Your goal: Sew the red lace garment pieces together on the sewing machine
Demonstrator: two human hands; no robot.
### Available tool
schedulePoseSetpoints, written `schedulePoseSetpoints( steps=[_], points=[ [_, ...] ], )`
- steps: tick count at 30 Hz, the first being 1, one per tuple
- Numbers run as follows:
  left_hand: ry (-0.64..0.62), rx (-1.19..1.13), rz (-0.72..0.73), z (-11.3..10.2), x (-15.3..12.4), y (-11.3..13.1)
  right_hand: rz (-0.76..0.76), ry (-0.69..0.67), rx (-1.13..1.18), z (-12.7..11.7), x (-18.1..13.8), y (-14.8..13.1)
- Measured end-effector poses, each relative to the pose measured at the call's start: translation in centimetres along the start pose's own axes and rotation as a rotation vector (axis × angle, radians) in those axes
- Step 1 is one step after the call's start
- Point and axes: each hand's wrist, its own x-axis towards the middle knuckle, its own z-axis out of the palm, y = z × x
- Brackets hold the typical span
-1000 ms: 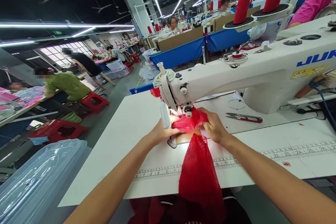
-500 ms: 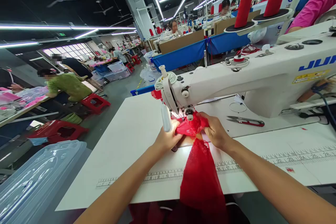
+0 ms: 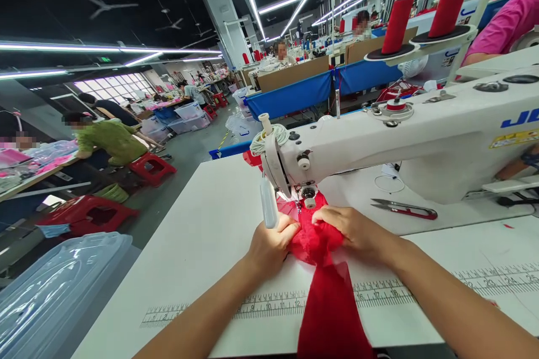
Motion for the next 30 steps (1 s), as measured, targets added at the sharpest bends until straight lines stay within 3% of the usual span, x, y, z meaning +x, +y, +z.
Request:
schedulePoseSetpoints(
  steps=[4, 9, 14, 21, 30],
  points=[
    [0.034, 0.050, 0.090, -0.1, 0.2, 0.1, -0.018, -0.079, -0.104, 0.1, 0.1, -0.2],
    [0.110, 0.166, 0.132, -0.4, 0.7, 0.7, -0.021, -0.059, -0.278, 0.9, -0.1, 0.0],
    [0.067, 0.216, 0.086, -0.7, 0.4, 1.4, -0.048, -0.065, -0.444, 1.1, 0.0, 0.2],
    [0.057, 0.293, 0.120, -0.7, -0.5, 1.4, -0.213, 0.006, -0.540, 1.1, 0.2, 0.2],
    [0.012, 0.297, 0.121, -0.5, -0.8, 1.4, -0.192, 0.022, -0.608, 1.4, -0.1, 0.3]
  ],
)
